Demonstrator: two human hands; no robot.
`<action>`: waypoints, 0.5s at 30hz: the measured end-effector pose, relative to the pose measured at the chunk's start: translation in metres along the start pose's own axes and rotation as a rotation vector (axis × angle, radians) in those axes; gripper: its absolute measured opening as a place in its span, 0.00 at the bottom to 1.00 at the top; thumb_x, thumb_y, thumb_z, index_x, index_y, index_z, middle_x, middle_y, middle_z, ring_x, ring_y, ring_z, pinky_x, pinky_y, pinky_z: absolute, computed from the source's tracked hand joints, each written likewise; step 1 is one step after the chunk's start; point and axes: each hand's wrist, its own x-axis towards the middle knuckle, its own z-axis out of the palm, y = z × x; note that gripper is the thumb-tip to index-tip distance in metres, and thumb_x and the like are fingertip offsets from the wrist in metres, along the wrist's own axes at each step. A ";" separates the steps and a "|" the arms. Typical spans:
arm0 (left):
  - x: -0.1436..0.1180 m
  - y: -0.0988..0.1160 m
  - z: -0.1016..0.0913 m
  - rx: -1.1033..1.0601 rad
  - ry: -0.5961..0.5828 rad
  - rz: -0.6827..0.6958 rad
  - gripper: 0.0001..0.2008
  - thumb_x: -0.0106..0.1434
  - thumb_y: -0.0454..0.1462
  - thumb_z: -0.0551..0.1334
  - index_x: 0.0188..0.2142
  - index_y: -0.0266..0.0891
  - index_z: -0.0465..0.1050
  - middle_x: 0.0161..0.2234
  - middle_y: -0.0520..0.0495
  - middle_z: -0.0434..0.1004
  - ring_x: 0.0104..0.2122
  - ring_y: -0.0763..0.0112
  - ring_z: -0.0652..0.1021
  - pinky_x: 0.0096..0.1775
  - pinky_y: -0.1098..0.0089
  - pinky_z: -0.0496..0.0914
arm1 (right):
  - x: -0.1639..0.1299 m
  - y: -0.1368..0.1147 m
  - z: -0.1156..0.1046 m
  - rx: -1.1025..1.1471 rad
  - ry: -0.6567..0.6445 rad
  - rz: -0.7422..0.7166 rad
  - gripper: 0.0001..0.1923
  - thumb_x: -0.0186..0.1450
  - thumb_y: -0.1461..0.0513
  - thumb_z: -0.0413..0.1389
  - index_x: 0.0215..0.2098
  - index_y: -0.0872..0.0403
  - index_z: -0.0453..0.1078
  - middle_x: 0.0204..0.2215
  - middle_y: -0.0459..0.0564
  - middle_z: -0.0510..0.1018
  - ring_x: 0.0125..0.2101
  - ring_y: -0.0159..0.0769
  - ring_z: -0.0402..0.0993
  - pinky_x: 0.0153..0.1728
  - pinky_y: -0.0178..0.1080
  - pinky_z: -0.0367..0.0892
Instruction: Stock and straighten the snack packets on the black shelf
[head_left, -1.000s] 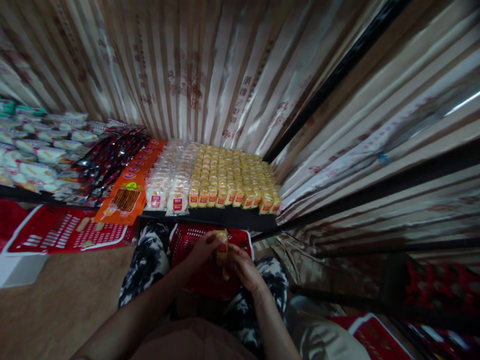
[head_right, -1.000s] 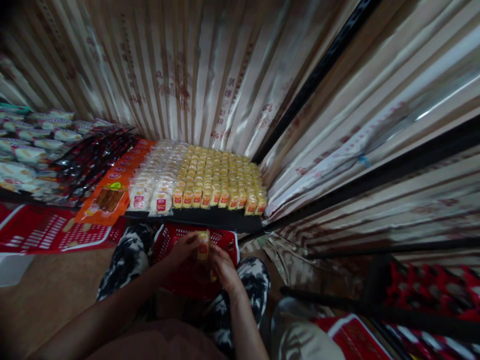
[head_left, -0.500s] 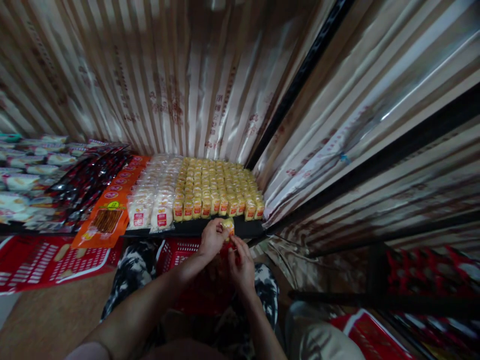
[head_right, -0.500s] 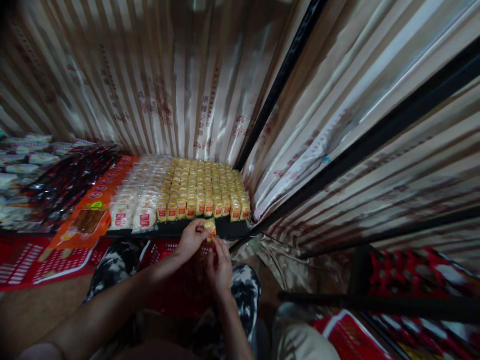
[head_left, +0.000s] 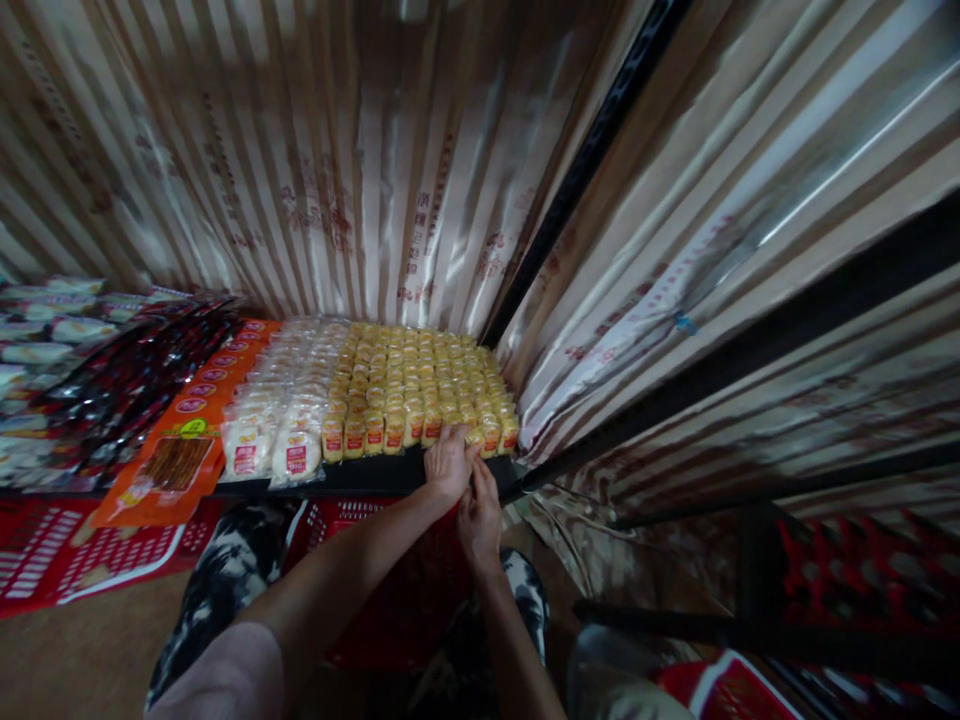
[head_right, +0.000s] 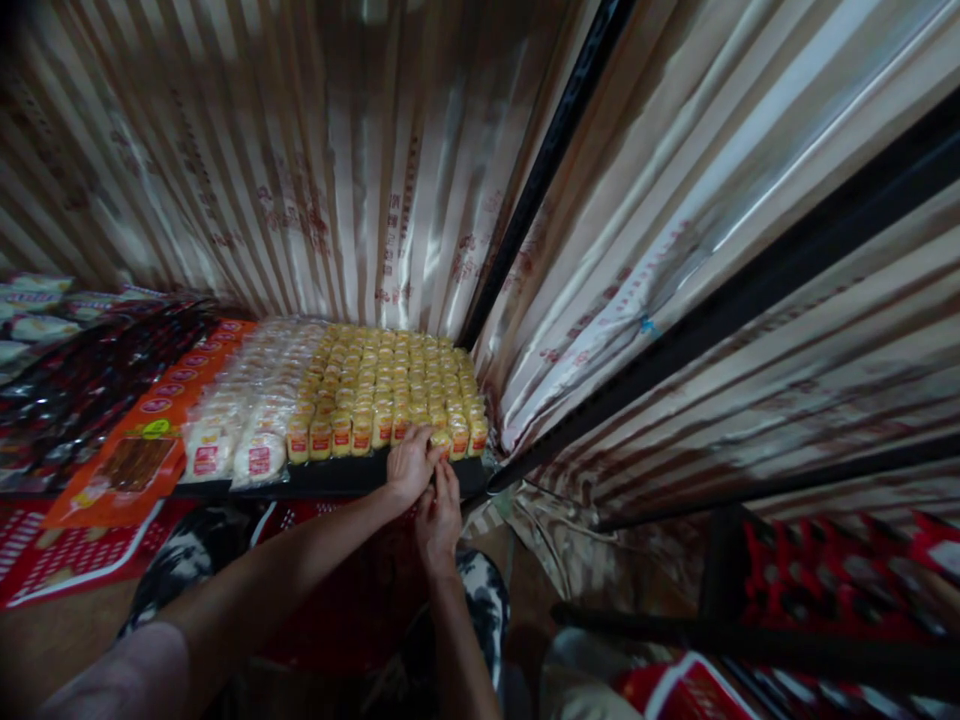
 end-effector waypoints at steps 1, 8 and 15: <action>0.001 0.000 0.002 0.024 -0.003 0.006 0.16 0.63 0.38 0.57 0.51 0.41 0.67 0.49 0.42 0.69 0.40 0.63 0.75 0.40 0.67 0.69 | 0.001 0.003 0.002 0.003 -0.003 -0.001 0.24 0.63 0.63 0.42 0.56 0.58 0.63 0.55 0.60 0.65 0.56 0.41 0.60 0.56 0.49 0.59; 0.007 -0.004 0.013 0.040 -0.013 0.090 0.18 0.65 0.36 0.53 0.55 0.38 0.62 0.48 0.41 0.70 0.43 0.63 0.74 0.43 0.68 0.69 | 0.005 0.017 0.011 0.016 0.002 -0.021 0.25 0.62 0.64 0.42 0.57 0.58 0.61 0.56 0.61 0.64 0.57 0.43 0.59 0.54 0.49 0.61; -0.010 -0.015 0.019 -0.130 0.025 0.118 0.21 0.65 0.36 0.51 0.58 0.38 0.56 0.47 0.43 0.71 0.44 0.67 0.73 0.48 0.69 0.67 | 0.010 0.023 0.013 -0.002 0.005 -0.015 0.26 0.61 0.62 0.47 0.58 0.56 0.60 0.54 0.60 0.65 0.54 0.43 0.63 0.52 0.47 0.63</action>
